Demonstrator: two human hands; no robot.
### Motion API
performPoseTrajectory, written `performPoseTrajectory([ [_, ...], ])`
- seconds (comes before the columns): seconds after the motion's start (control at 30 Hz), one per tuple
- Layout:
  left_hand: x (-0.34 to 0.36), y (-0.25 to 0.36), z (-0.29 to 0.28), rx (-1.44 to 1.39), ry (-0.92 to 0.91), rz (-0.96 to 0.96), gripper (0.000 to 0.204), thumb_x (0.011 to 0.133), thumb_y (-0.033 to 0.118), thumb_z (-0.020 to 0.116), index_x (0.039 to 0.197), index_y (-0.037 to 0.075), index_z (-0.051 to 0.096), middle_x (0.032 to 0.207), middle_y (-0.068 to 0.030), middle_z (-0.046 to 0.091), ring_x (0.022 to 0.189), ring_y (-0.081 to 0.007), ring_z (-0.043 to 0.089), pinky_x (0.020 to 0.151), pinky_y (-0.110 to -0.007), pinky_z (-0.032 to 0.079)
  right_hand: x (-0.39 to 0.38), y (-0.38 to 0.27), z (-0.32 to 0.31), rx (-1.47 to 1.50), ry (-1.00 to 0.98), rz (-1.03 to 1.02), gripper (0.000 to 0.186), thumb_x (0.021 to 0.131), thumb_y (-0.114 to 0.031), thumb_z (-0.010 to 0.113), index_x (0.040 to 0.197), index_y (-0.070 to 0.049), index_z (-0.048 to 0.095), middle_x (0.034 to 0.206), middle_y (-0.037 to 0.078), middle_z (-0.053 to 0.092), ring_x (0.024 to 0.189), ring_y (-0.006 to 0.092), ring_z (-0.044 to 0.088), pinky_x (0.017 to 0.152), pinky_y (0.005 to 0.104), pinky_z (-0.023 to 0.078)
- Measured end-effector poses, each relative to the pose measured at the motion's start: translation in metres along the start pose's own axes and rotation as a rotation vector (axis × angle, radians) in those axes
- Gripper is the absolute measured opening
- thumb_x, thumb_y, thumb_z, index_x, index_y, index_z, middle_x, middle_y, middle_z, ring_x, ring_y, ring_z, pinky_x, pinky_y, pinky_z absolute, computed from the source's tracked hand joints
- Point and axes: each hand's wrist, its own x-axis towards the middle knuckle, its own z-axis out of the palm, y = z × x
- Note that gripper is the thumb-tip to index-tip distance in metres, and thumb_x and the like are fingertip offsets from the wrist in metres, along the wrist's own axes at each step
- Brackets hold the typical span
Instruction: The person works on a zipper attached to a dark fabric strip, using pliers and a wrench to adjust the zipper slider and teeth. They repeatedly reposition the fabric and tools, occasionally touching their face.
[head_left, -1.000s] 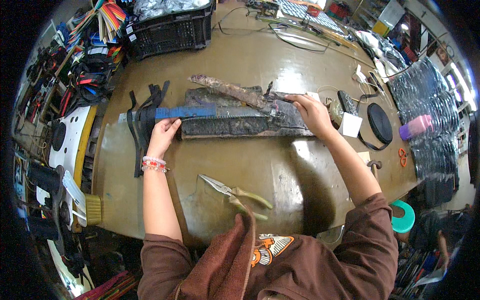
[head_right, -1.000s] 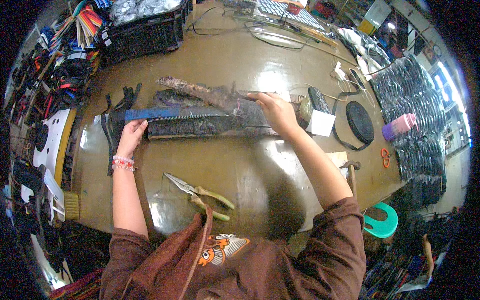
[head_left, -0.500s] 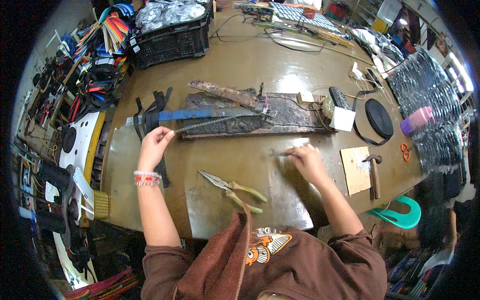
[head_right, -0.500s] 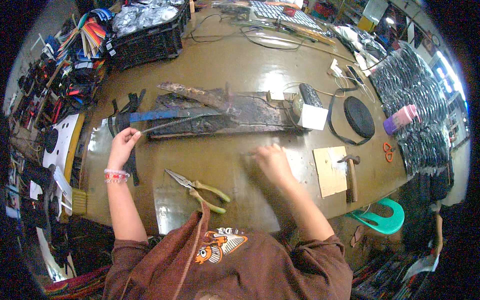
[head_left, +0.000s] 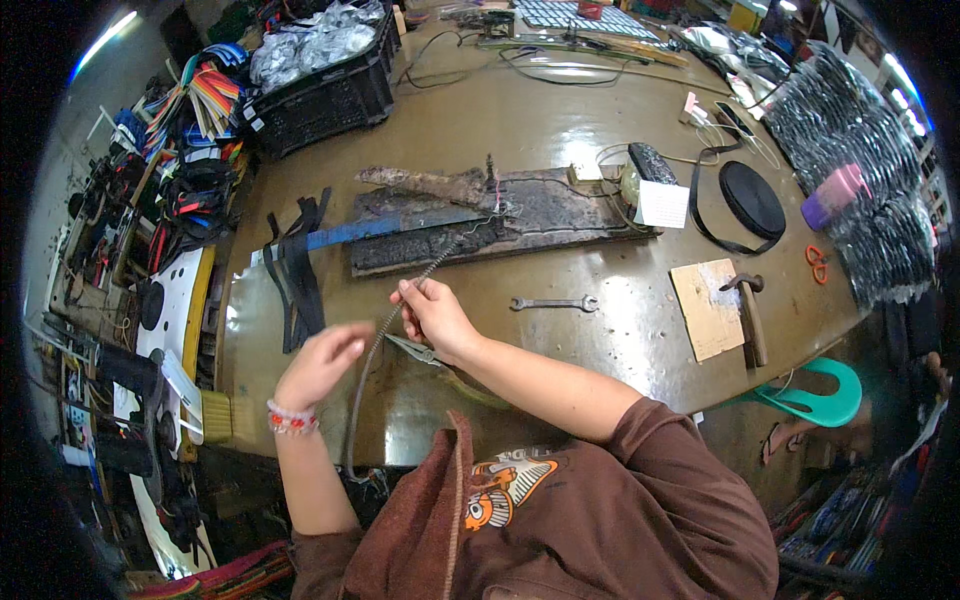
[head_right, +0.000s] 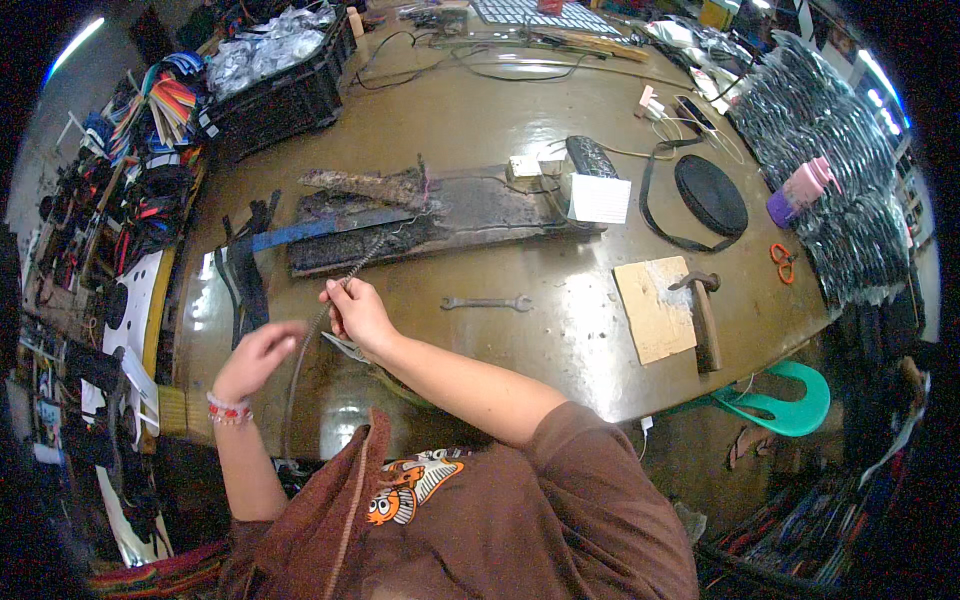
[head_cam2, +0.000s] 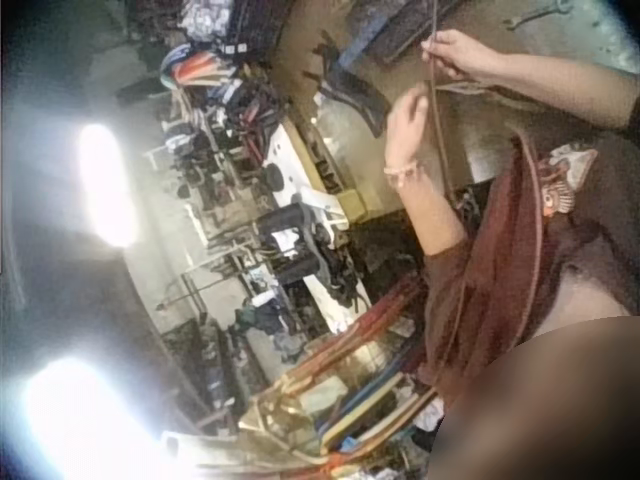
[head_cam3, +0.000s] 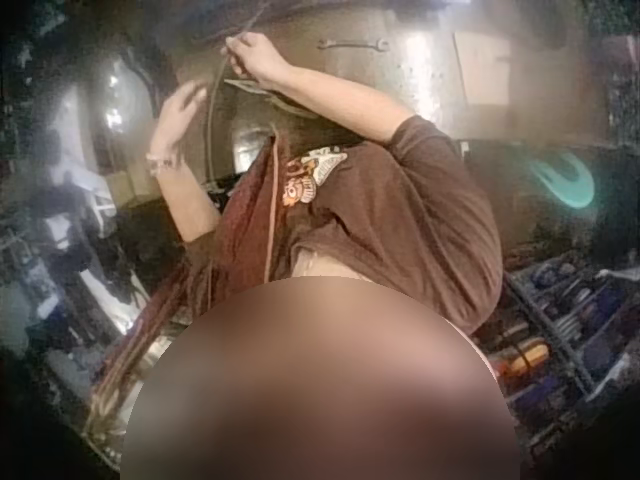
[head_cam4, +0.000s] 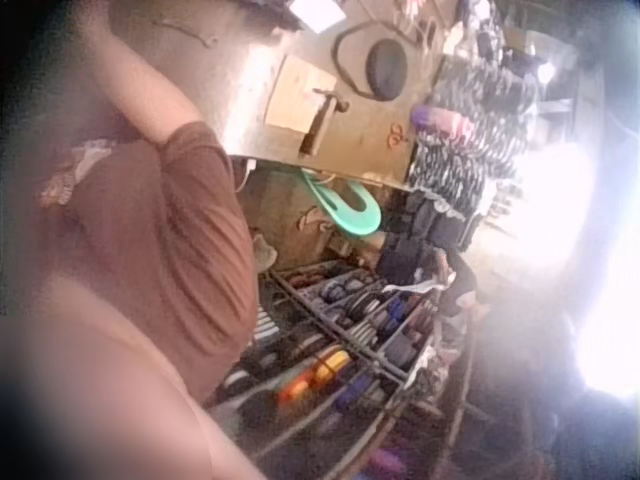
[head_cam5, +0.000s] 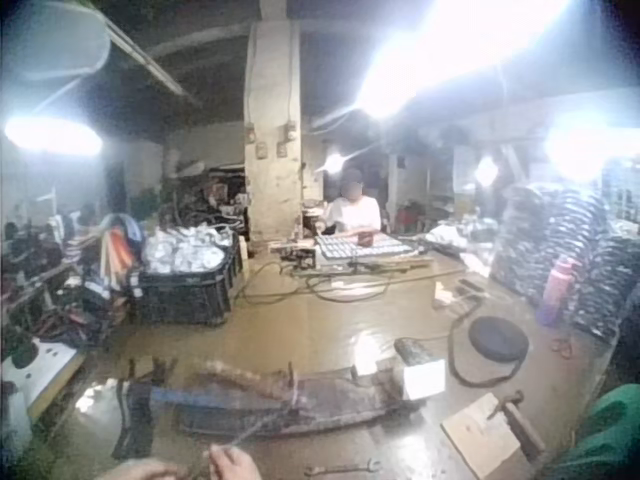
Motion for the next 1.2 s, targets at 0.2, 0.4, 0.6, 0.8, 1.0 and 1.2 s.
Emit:
performPoseTrajectory([
  [0.2,0.116,0.049,0.061,-0.122,-0.031,-0.083,0.039,0.091,0.03,0.05,0.113,-0.002,0.049,0.096,-0.0115,0.063,0.087,-0.021,0.058,0.079,-0.031,0.046,-0.001,0.012,-0.005,-0.072,0.034,-0.111,0.028,0.093,-0.021,0.046,0.078,0.001,0.054,0.056,0.005,0.054,0.043,0.0135,0.051,0.04,0.0281,0.041],
  [0.4,0.13,0.054,0.085,0.061,0.147,0.082,0.031,0.091,0.027,0.045,0.084,-0.002,0.053,0.078,-0.0233,0.058,0.078,-0.0399,0.056,0.067,-0.044,0.044,-0.04,-0.108,-0.1,-1.627,0.128,-0.316,0.032,0.075,-0.028,0.07,0.092,-0.001,0.064,0.083,0.014,0.066,0.07,0.0236,0.065,0.066,0.0344,0.052],
  [0.6,0.127,0.06,0.106,0.233,0.281,0.135,0.034,0.092,0.028,0.043,0.076,0.0,0.053,0.07,-0.0207,0.059,0.068,-0.0408,0.056,0.059,-0.046,0.044,0.004,-0.154,-0.174,-2.387,-0.092,-0.325,0.099,0.059,-0.036,0.078,0.133,0.006,0.028,0.139,0.019,0.031,0.128,0.0298,0.034,0.104,0.036,0.031],
  [0.8,0.122,0.054,0.124,-0.102,0.295,0.159,0.032,0.093,0.024,0.039,0.077,0.001,0.054,0.075,-0.0204,0.06,0.069,-0.0402,0.057,0.061,-0.046,0.045,0.024,-0.152,-0.17,-2.373,-0.173,-0.118,0.102,0.055,-0.038,0.079,0.131,0.009,0.03,0.136,0.023,0.035,0.124,0.0291,0.04,0.102,0.0347,0.034],
  [1.0,0.118,0.073,0.148,0.099,0.275,0.17,0.025,0.091,0.019,0.042,0.079,-0.001,0.05,0.068,-0.0245,0.056,0.068,-0.0412,0.056,0.06,-0.047,0.044,0.027,-0.158,-0.176,-2.362,-0.171,-0.33,0.089,0.051,-0.039,0.081,0.118,0.007,0.045,0.12,0.021,0.051,0.106,0.0297,0.055,0.088,0.036,0.046],
  [1.2,0.126,0.08,0.159,-0.066,0.326,0.185,0.019,0.087,0.014,0.044,0.078,-0.002,0.049,0.065,-0.0208,0.054,0.065,-0.0387,0.056,0.059,-0.042,0.044,0.028,-0.156,-0.181,-2.317,-0.135,-0.38,0.083,0.049,-0.038,0.082,0.112,0.004,0.05,0.112,0.017,0.057,0.098,0.0295,0.059,0.081,0.0368,0.049],
])
